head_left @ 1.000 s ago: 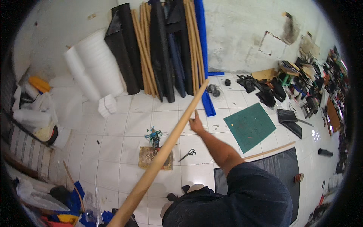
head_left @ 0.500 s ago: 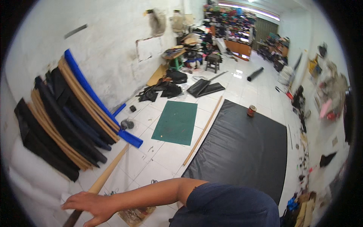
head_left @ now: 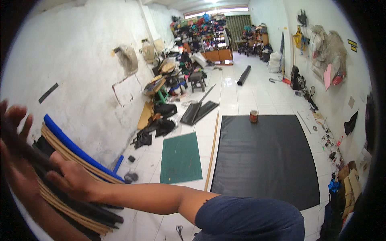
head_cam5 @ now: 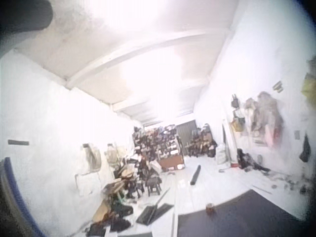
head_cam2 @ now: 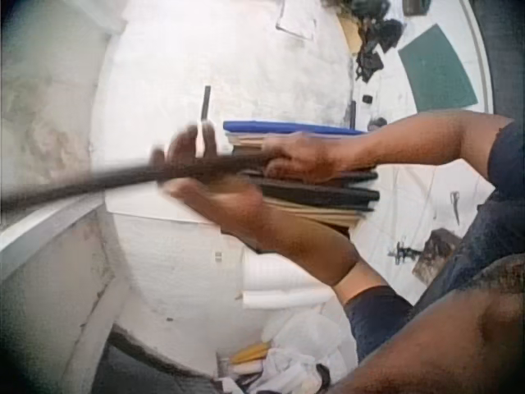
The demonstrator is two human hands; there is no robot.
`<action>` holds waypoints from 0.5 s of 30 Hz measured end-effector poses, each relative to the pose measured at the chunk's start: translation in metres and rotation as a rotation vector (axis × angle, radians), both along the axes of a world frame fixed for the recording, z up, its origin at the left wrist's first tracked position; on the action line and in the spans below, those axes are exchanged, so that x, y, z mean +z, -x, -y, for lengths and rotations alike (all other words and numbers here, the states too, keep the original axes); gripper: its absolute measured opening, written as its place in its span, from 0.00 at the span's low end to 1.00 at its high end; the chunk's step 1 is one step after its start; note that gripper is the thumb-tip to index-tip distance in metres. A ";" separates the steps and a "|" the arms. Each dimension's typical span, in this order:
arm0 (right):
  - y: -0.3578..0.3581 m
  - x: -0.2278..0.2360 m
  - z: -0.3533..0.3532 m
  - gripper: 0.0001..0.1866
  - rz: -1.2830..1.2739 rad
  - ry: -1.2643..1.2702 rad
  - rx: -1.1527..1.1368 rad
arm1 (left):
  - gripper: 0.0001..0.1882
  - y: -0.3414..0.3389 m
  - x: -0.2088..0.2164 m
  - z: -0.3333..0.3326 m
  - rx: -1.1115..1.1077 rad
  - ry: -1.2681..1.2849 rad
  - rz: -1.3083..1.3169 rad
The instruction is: The person cuts into the end of a long foam cylinder using a utility knife and then slides a long wooden pole into the cylinder.
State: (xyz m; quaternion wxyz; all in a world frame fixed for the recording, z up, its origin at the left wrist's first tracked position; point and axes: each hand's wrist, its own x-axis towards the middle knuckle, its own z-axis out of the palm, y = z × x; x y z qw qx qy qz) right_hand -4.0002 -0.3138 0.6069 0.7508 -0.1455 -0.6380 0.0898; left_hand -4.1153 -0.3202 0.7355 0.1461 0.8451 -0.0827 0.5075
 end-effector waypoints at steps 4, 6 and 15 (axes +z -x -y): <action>-0.108 -0.014 -0.014 0.20 -0.145 0.058 -0.016 | 0.42 -0.083 -0.094 -0.094 -0.114 0.296 0.004; -0.149 -0.031 -0.041 0.19 -0.258 0.081 0.056 | 0.53 -0.101 -0.164 -0.156 -0.005 0.519 -0.192; -0.289 -0.052 -0.054 0.30 -0.544 0.089 -0.045 | 0.45 -0.220 -0.407 -0.270 0.297 0.592 -0.776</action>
